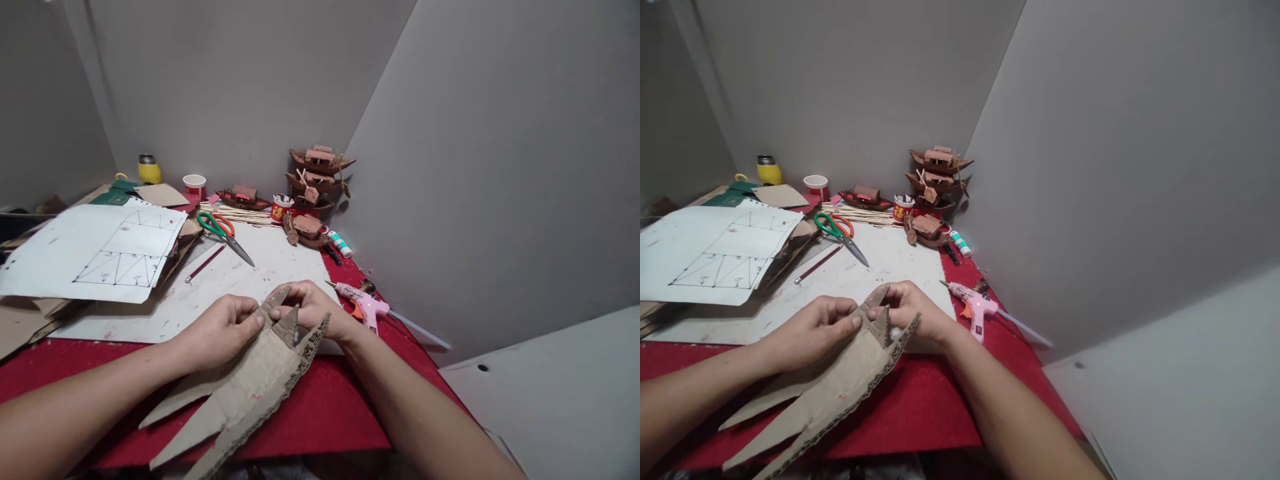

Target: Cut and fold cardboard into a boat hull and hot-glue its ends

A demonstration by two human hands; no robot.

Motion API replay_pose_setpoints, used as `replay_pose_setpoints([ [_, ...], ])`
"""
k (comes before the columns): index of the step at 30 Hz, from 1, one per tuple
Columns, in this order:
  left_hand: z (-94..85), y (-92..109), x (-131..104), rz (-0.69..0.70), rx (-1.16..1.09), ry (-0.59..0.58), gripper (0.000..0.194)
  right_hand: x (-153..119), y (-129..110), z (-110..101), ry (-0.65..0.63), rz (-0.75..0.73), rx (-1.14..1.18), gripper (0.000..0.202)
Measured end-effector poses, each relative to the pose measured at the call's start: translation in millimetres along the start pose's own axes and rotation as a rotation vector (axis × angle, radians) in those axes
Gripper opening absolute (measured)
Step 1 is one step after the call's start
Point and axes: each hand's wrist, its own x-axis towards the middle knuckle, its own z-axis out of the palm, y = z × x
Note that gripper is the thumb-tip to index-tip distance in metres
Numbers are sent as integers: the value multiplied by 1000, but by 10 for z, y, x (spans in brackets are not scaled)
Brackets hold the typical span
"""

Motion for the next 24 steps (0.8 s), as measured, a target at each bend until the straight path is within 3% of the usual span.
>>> replay_pose_setpoints([
  [4, 2, -24, -2, 20, -15, -7, 28, -29, -1, 32, 32, -37, 33, 17],
  [11, 27, -1, 8, 7, -182, 52, 26, 25, -27, 72, 88, 24, 203, 25],
  [16, -73, 56, 48, 3, -115, 328, 26, 114, -34, 16, 261, 57, 412, 43],
  [19, -124, 69, 56, 18, -20, 393, 28, 87, -42, 73, 209, 101, 481, 49],
  [22, -125, 73, 57, 45, 40, 338, 28, 31, -43, 179, 122, 62, 405, 37],
  [24, -114, 66, 61, 65, 87, 313, 27, 7, -40, 229, 127, 70, 377, 37],
])
